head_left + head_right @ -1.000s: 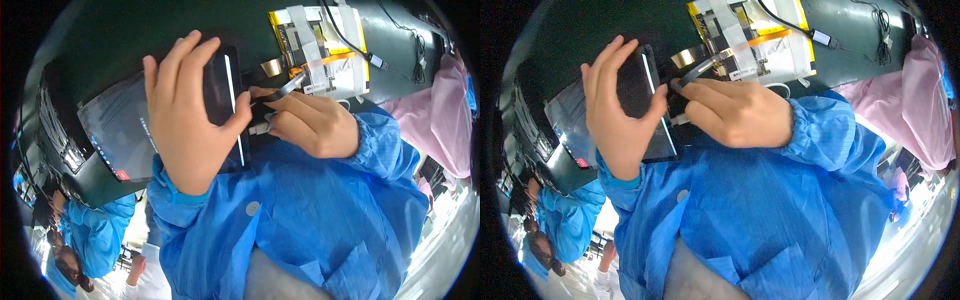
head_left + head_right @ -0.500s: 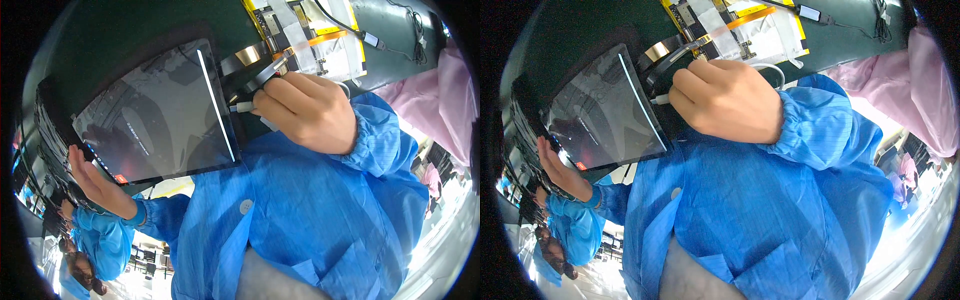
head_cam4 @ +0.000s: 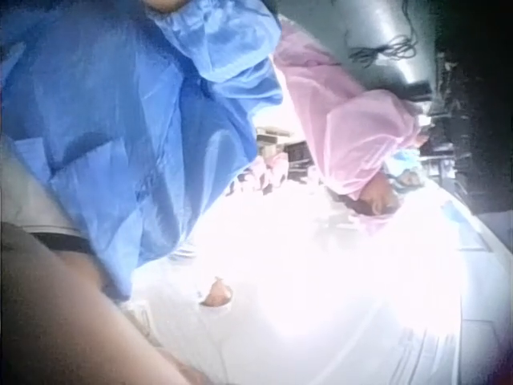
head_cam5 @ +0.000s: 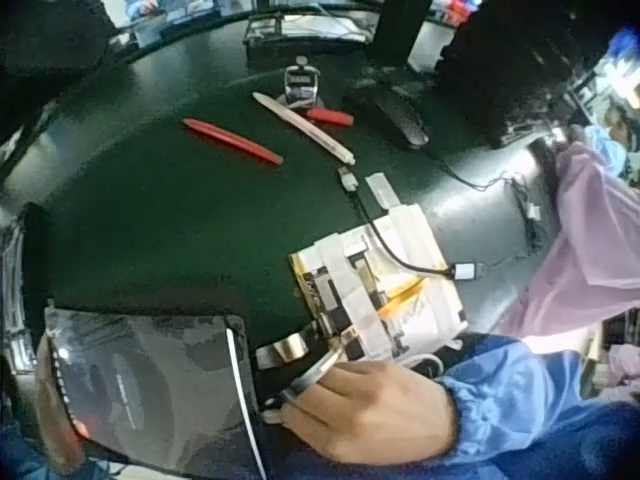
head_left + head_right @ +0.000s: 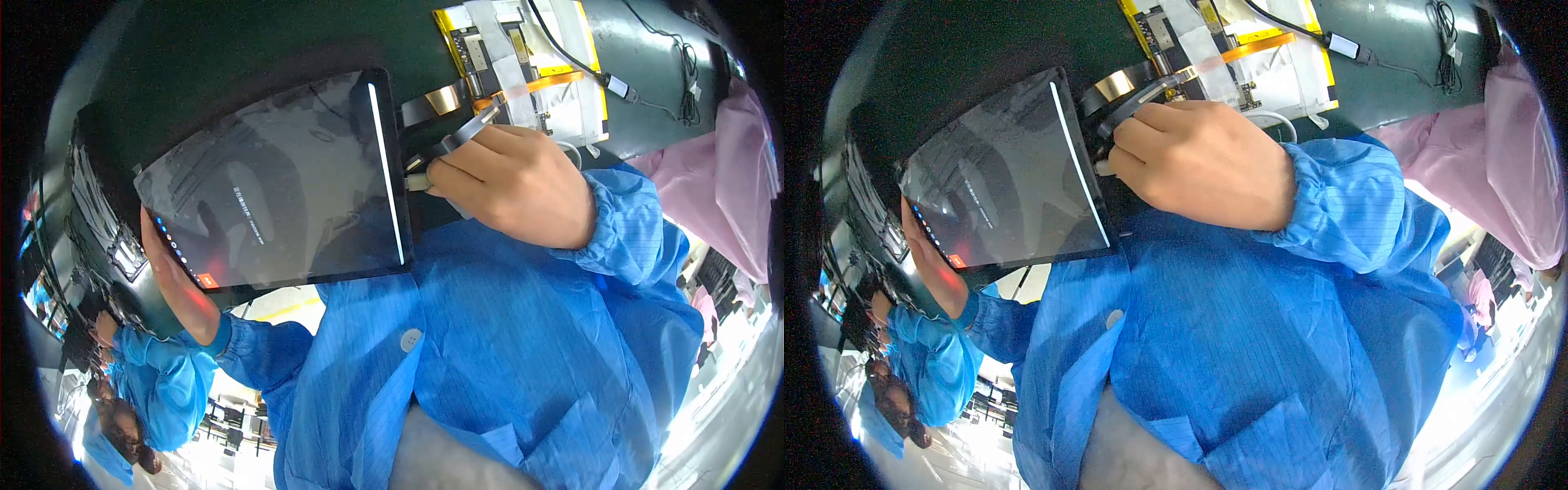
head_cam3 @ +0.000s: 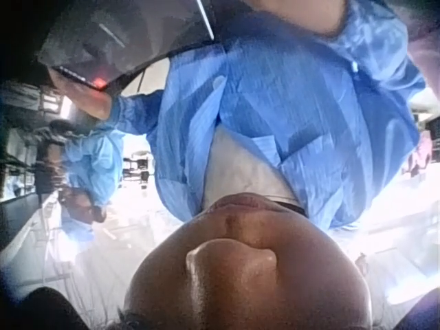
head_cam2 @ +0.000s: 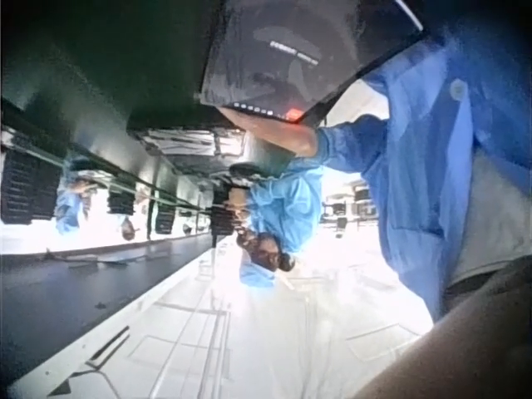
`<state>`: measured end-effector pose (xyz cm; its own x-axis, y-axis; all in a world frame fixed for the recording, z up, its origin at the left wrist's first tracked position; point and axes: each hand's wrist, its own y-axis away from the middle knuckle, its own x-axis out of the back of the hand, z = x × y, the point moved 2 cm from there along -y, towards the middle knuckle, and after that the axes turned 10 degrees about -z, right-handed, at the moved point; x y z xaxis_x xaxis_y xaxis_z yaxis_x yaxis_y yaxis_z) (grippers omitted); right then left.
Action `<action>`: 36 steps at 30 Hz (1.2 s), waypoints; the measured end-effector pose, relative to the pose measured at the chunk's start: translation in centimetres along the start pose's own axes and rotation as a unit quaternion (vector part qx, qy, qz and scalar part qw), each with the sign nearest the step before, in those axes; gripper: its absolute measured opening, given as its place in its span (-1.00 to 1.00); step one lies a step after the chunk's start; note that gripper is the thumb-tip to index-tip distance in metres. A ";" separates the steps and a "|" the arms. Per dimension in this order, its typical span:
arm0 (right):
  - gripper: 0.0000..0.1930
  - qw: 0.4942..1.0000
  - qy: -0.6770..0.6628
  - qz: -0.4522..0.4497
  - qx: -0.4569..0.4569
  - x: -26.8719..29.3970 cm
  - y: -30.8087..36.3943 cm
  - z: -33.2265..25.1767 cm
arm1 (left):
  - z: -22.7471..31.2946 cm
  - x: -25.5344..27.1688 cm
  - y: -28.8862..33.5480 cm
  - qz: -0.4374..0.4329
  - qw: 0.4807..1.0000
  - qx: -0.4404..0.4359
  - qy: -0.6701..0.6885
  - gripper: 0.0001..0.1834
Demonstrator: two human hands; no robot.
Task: The person assembles a tablet by connecting internal ribbon cables to the tablet housing and then performs a screen display test on the tablet screen.
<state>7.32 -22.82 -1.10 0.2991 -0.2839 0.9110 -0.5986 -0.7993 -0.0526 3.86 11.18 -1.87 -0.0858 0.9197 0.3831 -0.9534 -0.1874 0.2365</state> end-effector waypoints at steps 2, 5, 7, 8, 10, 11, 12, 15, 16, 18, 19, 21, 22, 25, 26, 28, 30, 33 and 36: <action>-0.91 1.000 0.003 -0.017 0.004 0.1 -0.1 0.0 | 0.3 0.3 0.0 -0.021 1.000 -0.010 -0.011 -0.37; -0.89 1.000 0.006 -0.021 0.008 0.2 0.2 0.0 | 0.2 1.1 -0.3 -0.047 0.999 -0.009 -0.014 -0.41; -0.88 1.000 0.011 0.011 0.006 0.2 0.1 -0.2 | 1.3 1.2 -0.2 -0.044 0.999 -0.014 -0.018 -0.43; -0.87 0.999 0.012 0.039 -0.004 0.1 0.1 -0.3 | 2.7 0.5 0.3 0.011 0.979 -0.069 -0.191 -0.43; -0.85 0.999 0.025 0.046 0.000 -0.4 0.5 -0.2 | 5.3 -3.4 0.2 0.019 0.927 -0.160 -0.339 -0.40; -0.83 0.998 0.028 0.054 0.004 -0.2 0.5 0.0 | 7.0 -5.9 0.2 -0.018 0.923 -0.197 -0.331 -0.36; -0.80 0.999 0.020 0.045 0.014 -0.1 0.6 -0.1 | 8.0 -8.4 0.4 -0.065 0.916 -0.221 -0.329 -0.33; -0.76 0.998 -0.031 0.046 -0.005 -0.3 0.6 -0.3 | 9.7 -14.0 0.2 -0.141 0.888 -0.268 -0.345 -0.25; -0.75 0.998 -0.040 0.052 -0.014 -0.7 0.8 -0.4 | 9.5 -14.7 0.1 -0.146 0.896 -0.272 -0.318 -0.26; -0.75 0.998 -0.039 0.055 0.001 -0.9 0.7 -0.4 | 9.0 -15.7 -0.1 -0.143 0.906 -0.275 -0.287 -0.29; -0.75 0.998 -0.041 0.055 0.004 -0.8 0.7 -0.4 | 8.6 -15.8 -0.1 -0.131 0.908 -0.286 -0.276 -0.32; -0.76 0.998 -0.041 0.044 0.012 -0.5 0.7 -0.6 | 8.7 -15.8 -0.2 -0.127 0.911 -0.286 -0.269 -0.35; -0.77 0.999 -0.033 0.028 -0.002 -0.5 0.7 -0.6 | 8.6 -15.9 -0.2 -0.121 0.911 -0.284 -0.272 -0.35; -0.78 1.000 -0.023 0.015 -0.009 -0.4 0.5 -0.6 | 8.6 -15.8 -0.2 -0.125 0.918 -0.274 -0.256 -0.37; -0.79 0.999 -0.034 0.012 -0.008 -0.5 0.5 -0.5 | 8.6 -15.7 -0.2 -0.125 0.918 -0.276 -0.258 -0.38; -0.79 0.999 -0.046 0.006 -0.010 -0.5 0.6 -0.3 | 8.5 -15.7 -0.2 -0.126 0.918 -0.276 -0.256 -0.38; -0.80 0.999 -0.049 -0.004 0.011 -0.4 0.4 -0.1 | 8.4 -15.7 -0.3 -0.129 0.918 -0.276 -0.254 -0.38; -0.82 0.999 -0.049 -0.020 -0.001 -0.6 0.6 0.0 | 8.7 -15.5 -0.5 -0.134 0.917 -0.278 -0.252 -0.39; -0.82 0.998 -0.062 -0.008 -0.003 -0.4 0.5 -0.2 | 8.8 -15.6 -0.6 -0.140 0.919 -0.271 -0.250 -0.39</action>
<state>6.74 -22.99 -1.36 0.3973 -0.3350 0.8544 -0.5973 -0.8012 -0.0364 8.27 -6.06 -0.15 0.2000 0.6071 0.7691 -0.9334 0.3568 -0.0389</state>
